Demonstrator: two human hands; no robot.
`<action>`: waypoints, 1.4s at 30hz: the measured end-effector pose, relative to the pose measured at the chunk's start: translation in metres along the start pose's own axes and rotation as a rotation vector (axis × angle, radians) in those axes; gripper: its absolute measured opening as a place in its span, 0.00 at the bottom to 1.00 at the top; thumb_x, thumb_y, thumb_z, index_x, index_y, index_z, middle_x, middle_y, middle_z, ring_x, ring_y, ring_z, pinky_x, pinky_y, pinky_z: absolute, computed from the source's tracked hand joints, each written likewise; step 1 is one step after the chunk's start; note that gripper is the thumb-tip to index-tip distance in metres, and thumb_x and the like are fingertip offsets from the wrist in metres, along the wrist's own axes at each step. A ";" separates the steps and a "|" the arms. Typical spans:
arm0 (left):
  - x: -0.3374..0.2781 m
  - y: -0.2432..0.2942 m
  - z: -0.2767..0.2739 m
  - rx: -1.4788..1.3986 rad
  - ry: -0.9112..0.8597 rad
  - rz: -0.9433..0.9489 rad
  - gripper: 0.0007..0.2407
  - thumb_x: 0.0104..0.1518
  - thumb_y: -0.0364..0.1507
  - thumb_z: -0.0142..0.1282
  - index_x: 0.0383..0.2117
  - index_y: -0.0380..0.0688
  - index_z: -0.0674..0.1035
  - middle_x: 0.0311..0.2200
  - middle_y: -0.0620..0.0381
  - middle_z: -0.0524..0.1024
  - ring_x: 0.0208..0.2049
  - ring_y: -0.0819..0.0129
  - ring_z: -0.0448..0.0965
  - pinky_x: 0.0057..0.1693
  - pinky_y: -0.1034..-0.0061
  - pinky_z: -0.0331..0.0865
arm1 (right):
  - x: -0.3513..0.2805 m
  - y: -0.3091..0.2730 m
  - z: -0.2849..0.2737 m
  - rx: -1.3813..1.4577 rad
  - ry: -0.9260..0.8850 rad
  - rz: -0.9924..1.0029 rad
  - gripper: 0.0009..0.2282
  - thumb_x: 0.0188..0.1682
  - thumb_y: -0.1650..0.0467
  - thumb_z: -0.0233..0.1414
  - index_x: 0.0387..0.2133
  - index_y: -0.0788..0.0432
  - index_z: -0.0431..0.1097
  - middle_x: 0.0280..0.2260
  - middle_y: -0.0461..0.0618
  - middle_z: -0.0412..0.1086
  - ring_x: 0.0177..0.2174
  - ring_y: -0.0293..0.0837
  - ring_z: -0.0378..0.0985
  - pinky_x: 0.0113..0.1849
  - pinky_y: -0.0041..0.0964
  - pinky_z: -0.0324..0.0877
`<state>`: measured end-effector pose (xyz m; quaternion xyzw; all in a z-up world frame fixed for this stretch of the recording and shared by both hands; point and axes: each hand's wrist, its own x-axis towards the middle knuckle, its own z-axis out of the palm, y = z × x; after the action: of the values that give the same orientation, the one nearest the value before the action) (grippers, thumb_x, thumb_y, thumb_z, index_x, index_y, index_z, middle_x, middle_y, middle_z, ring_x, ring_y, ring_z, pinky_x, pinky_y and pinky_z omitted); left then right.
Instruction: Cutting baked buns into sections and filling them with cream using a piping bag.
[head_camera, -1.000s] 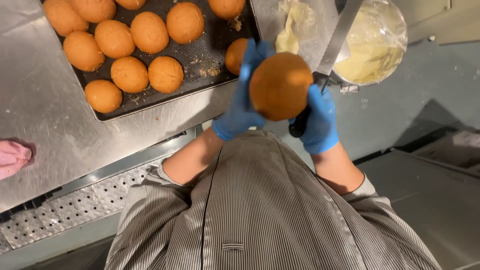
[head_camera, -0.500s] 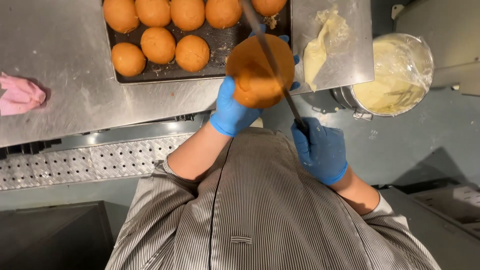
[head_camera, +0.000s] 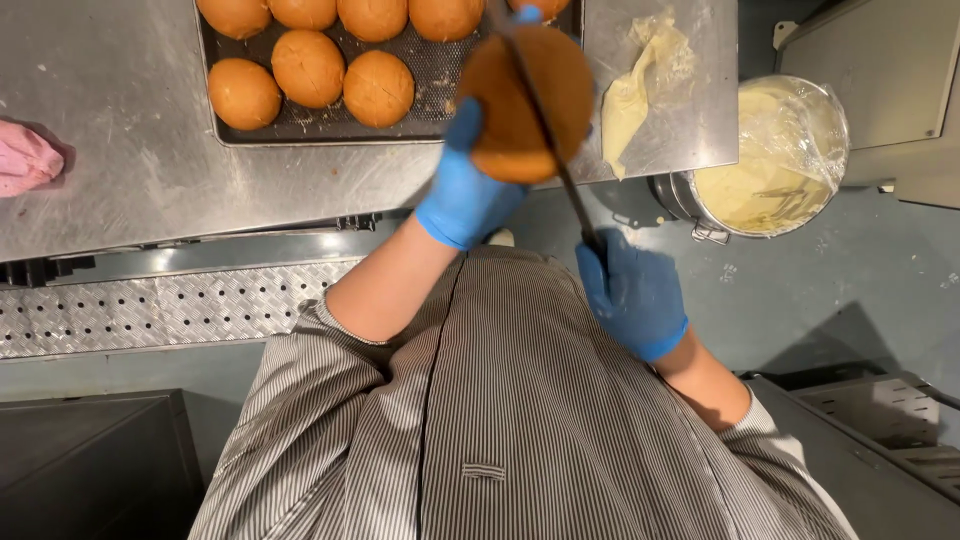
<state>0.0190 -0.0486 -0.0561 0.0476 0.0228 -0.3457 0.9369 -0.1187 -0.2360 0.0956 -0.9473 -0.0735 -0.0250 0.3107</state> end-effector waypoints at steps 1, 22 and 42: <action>-0.002 0.005 0.018 0.004 -0.003 -0.001 0.23 0.75 0.44 0.51 0.65 0.39 0.67 0.59 0.47 0.71 0.58 0.51 0.71 0.70 0.56 0.62 | -0.007 0.005 0.004 0.000 0.004 -0.002 0.06 0.55 0.71 0.53 0.39 0.64 0.69 0.23 0.59 0.74 0.21 0.59 0.76 0.24 0.48 0.68; -0.029 0.009 0.025 0.160 -0.188 0.106 0.25 0.72 0.44 0.44 0.67 0.40 0.65 0.63 0.51 0.69 0.65 0.58 0.68 0.74 0.62 0.56 | -0.003 0.024 -0.015 0.517 -0.298 0.384 0.08 0.52 0.68 0.50 0.33 0.61 0.74 0.17 0.57 0.72 0.17 0.55 0.76 0.23 0.43 0.69; -0.003 -0.006 0.068 0.172 0.013 0.056 0.25 0.72 0.42 0.41 0.71 0.39 0.61 0.68 0.47 0.65 0.69 0.52 0.65 0.76 0.55 0.55 | -0.001 -0.004 -0.023 -0.058 -0.004 0.065 0.06 0.54 0.70 0.54 0.35 0.64 0.71 0.18 0.57 0.72 0.17 0.56 0.74 0.23 0.46 0.66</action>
<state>0.0135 -0.0583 0.0110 0.1308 -0.0021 -0.3196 0.9385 -0.1203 -0.2464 0.1163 -0.9578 -0.0427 -0.0151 0.2837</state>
